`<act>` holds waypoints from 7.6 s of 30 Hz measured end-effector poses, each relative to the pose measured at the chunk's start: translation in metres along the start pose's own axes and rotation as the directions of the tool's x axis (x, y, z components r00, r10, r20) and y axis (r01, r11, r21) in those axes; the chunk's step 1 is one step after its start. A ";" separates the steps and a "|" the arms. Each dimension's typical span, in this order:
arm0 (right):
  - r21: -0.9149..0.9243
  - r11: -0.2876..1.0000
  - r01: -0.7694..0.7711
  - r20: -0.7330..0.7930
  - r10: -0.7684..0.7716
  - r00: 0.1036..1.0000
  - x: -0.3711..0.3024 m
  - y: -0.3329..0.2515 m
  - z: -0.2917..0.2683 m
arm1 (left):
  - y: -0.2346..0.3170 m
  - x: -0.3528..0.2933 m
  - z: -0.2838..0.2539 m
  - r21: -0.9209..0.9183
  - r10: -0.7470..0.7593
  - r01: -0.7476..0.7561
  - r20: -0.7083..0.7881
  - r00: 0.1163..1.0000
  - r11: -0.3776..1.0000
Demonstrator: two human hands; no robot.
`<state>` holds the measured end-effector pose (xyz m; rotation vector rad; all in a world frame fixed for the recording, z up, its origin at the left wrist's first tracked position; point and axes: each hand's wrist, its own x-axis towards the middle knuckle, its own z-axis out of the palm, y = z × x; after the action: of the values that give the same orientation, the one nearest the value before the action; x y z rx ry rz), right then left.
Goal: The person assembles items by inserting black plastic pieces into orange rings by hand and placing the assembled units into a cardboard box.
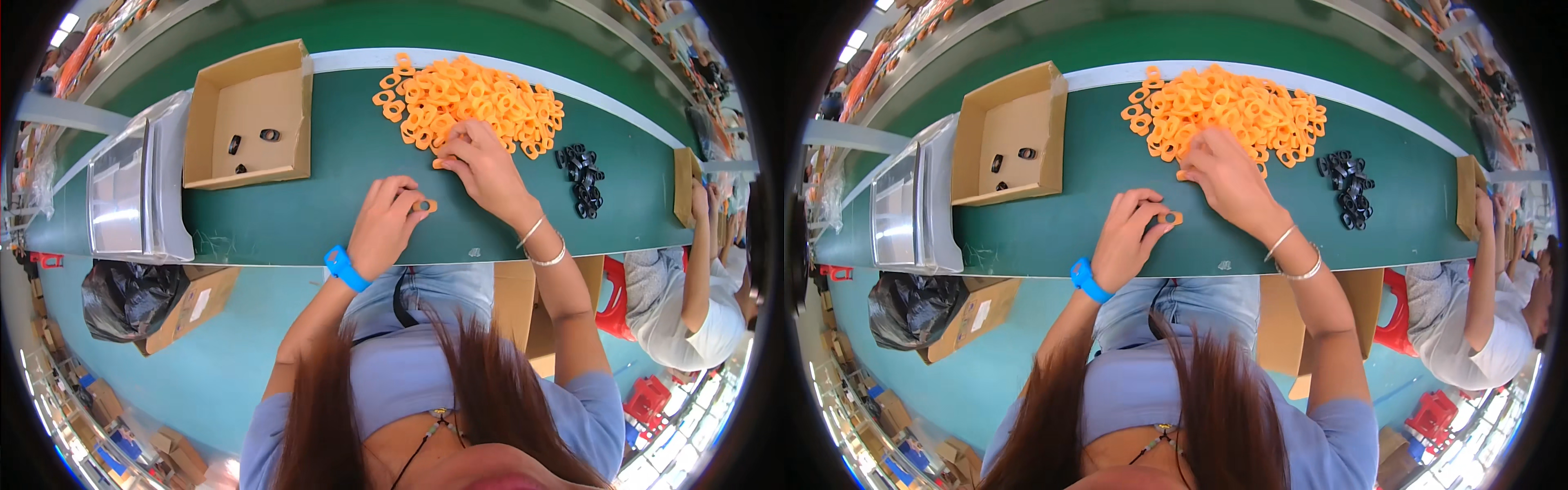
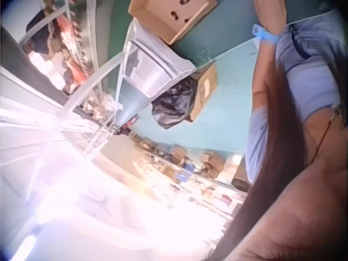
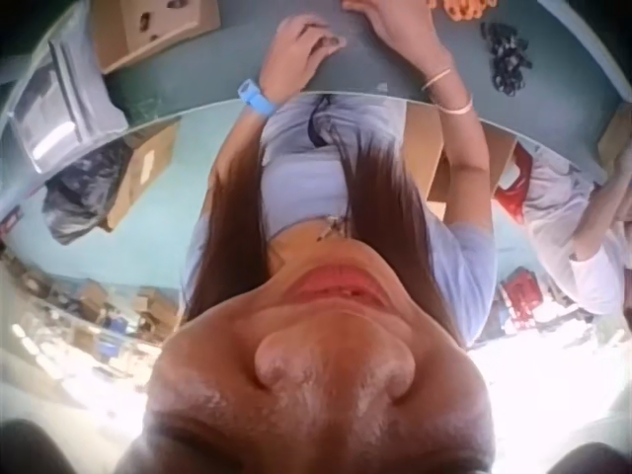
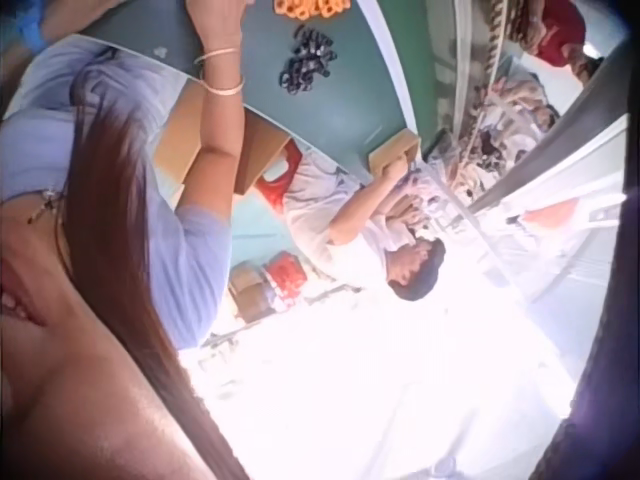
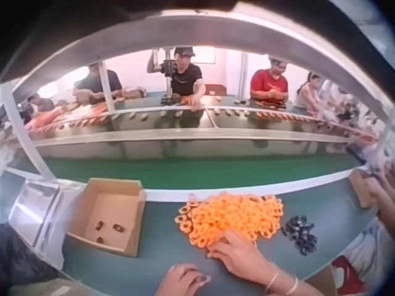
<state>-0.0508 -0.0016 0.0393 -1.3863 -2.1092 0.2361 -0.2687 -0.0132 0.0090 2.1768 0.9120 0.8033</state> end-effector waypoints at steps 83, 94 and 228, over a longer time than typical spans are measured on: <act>-0.285 0.860 -0.423 -0.330 0.326 0.886 -0.118 0.055 -0.062 | 0.015 0.006 0.015 0.209 0.087 -0.108 0.104 0.991 0.972; -0.383 0.905 -0.187 -0.080 0.169 0.982 -0.087 0.021 -0.074 | 0.013 0.004 0.020 0.205 0.089 -0.100 0.061 0.994 0.974; -0.083 0.987 -0.140 0.145 0.151 0.978 -0.070 0.015 -0.034 | 0.008 0.005 0.025 -0.031 0.101 -0.098 0.080 0.992 0.995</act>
<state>-0.0003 -0.0631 0.0333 -1.6144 -2.1579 0.3356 -0.2447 -0.0218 0.0014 2.2290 0.7533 0.7636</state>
